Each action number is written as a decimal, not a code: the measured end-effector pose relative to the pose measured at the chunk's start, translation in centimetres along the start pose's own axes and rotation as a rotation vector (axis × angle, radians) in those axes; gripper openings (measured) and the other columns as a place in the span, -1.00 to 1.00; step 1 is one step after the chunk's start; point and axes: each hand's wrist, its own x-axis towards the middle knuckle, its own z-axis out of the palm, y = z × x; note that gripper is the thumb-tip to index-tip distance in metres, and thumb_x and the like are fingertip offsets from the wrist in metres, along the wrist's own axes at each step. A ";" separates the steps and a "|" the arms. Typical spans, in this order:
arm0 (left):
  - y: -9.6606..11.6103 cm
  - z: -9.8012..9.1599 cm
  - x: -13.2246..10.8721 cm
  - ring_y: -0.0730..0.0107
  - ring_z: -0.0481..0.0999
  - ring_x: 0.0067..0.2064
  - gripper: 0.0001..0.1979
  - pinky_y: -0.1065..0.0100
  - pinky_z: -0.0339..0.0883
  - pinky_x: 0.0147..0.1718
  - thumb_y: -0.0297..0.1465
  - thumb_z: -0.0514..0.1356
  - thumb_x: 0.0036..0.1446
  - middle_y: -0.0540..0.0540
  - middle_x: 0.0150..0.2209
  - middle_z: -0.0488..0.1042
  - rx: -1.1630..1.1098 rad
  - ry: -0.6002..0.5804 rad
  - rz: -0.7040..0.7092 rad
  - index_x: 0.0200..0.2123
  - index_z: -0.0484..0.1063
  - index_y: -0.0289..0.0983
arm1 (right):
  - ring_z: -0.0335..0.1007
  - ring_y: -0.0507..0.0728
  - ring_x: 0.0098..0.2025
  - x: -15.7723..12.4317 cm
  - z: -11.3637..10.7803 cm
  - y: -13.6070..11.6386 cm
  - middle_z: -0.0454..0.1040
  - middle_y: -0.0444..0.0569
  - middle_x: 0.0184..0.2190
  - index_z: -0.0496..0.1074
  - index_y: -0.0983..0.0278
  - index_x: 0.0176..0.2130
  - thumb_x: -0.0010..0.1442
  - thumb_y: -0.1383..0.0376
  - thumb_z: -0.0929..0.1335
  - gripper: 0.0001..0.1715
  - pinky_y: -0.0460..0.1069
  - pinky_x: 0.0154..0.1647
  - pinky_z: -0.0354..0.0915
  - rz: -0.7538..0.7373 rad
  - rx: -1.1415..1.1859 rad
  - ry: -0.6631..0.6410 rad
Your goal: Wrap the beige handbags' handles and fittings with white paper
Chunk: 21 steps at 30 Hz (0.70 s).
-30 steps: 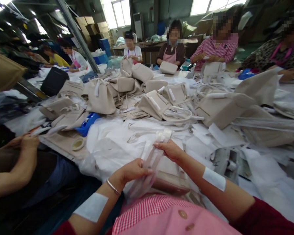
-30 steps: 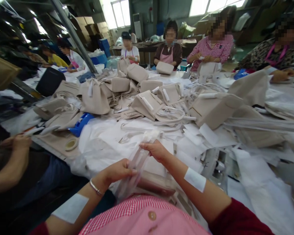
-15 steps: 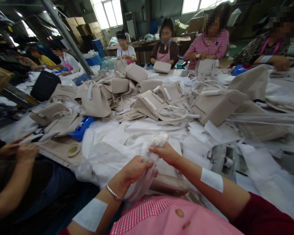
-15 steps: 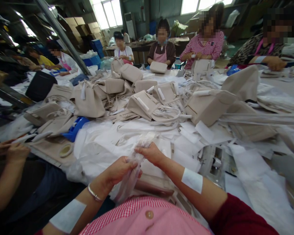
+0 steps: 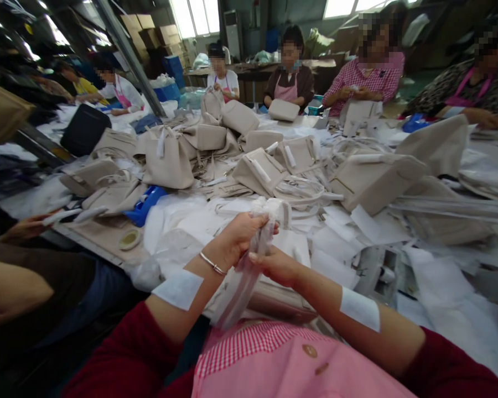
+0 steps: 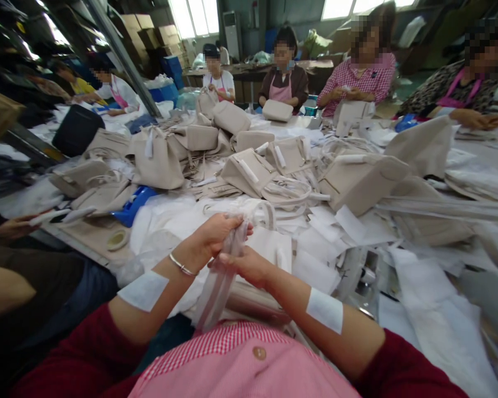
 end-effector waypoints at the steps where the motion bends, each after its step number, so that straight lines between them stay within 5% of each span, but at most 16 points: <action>1: 0.4 0.0 0.3 0.37 0.53 -0.46 -0.71 0.34 0.43 -0.39 -0.23 0.34 0.05 -0.10 -0.54 0.53 -0.002 -0.010 0.009 -0.38 0.48 -0.39 | 0.51 0.19 -0.24 0.2 0.5 -0.1 0.58 0.08 -0.30 0.51 0.36 -0.20 -0.03 0.03 0.51 -0.49 0.14 -0.08 0.38 -0.006 0.014 0.023; 4: 0.6 -0.8 0.2 0.36 0.54 -0.45 -0.58 0.35 0.43 -0.37 -0.09 0.30 0.05 -0.11 -0.53 0.53 -0.002 -0.072 0.014 -0.36 0.50 -0.39 | 0.52 0.17 -0.38 1.0 0.9 -1.7 0.57 0.02 -0.45 0.52 0.35 -0.30 -0.03 0.06 0.51 -0.56 0.12 -0.22 0.44 -0.065 0.048 0.135; 7: -0.5 -3.0 -1.6 0.26 0.57 -0.36 -0.40 0.30 0.43 -0.29 0.10 0.25 -0.03 -0.19 -0.45 0.57 0.028 -0.293 0.010 -0.32 0.52 -0.39 | 0.51 0.14 -0.41 1.9 -0.4 -4.7 0.58 -0.01 -0.45 0.51 0.33 -0.31 -0.07 0.12 0.54 -0.61 0.06 -0.29 0.46 -0.180 0.069 0.333; 10: -2.3 -5.5 -4.0 0.15 0.59 -0.25 -0.39 0.22 0.42 -0.18 0.08 0.30 -0.08 -0.28 -0.31 0.61 0.200 -0.466 -0.003 -0.26 0.56 -0.40 | 0.53 0.16 -0.39 2.8 -1.8 -7.1 0.59 0.03 -0.43 0.48 0.34 -0.35 -0.03 0.16 0.53 -0.67 0.07 -0.28 0.48 -0.220 0.055 0.460; 14: -3.9 -7.1 -5.5 0.21 0.59 -0.34 -0.53 0.25 0.42 -0.24 -0.04 0.27 0.04 -0.28 -0.36 0.62 0.412 -0.375 0.009 -0.34 0.60 -0.40 | 0.55 0.17 -0.37 3.8 -2.0 -7.3 0.60 0.05 -0.43 0.46 0.35 -0.37 0.02 0.21 0.50 -0.74 0.08 -0.24 0.48 -0.250 0.021 0.510; 21: -3.7 -6.9 -4.3 0.26 0.58 -0.37 -0.59 0.31 0.39 -0.30 -0.13 0.23 0.09 -0.23 -0.41 0.63 0.397 -0.241 0.067 -0.35 0.60 -0.41 | 0.55 0.18 -0.37 4.3 -0.6 -5.5 0.60 0.04 -0.41 0.47 0.32 -0.33 -0.01 0.17 0.52 -0.68 0.05 -0.35 0.48 -0.233 -0.003 0.503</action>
